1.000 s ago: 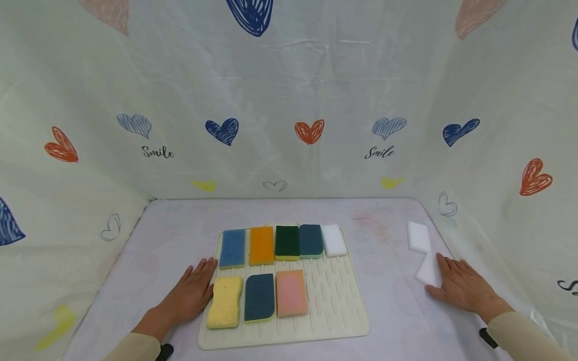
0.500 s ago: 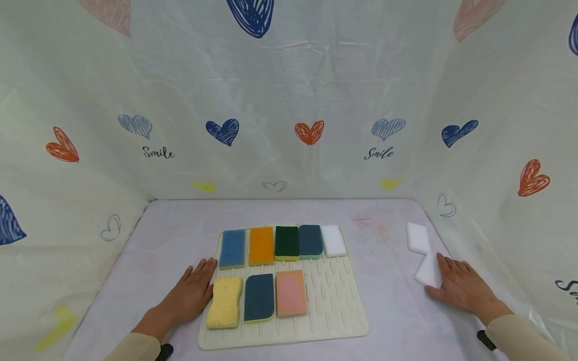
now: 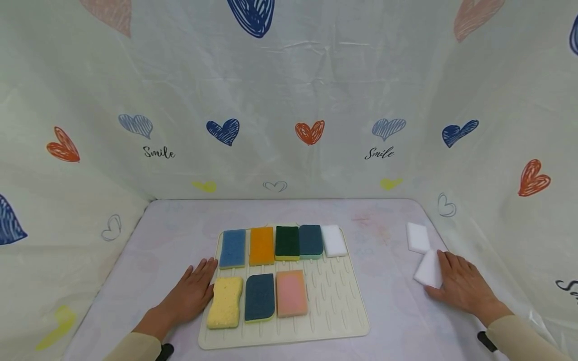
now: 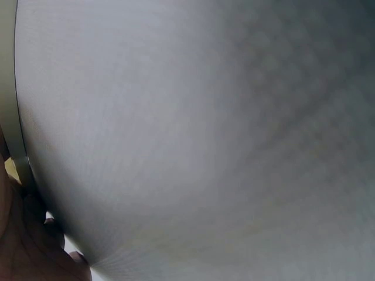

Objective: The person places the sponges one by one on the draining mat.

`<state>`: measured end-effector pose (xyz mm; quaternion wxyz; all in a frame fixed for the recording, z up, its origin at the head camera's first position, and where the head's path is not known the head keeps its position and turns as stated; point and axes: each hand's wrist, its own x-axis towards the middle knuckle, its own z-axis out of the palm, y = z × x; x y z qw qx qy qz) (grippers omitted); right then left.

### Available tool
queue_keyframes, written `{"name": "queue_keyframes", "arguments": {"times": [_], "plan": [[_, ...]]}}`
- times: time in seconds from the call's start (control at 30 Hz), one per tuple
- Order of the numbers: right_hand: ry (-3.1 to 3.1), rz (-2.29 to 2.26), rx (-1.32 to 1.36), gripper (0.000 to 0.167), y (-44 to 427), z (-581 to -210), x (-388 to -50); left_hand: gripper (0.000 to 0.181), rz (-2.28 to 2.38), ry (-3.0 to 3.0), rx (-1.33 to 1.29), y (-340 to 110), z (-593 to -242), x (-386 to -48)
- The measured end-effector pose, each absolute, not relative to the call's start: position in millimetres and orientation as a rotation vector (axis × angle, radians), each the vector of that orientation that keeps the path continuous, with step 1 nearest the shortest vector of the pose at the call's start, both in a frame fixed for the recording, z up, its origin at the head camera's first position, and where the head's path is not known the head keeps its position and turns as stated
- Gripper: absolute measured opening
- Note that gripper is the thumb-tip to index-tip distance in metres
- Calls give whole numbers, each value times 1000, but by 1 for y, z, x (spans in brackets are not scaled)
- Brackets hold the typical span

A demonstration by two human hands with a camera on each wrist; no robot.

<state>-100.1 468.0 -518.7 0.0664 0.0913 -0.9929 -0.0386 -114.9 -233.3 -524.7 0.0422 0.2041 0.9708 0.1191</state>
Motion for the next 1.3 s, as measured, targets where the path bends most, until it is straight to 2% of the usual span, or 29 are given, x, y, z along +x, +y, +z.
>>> {"name": "queue_keyframes", "arguments": {"times": [0.47, 1.3], "plan": [[-2748, -157, 500, 102, 442, -510, -111, 62, 344, 2975, 628, -232, -524, -115], [-2711, -191, 805, 100, 343, -494, -127, 63, 350, 2952, 609, -233, -524, -115]]}}
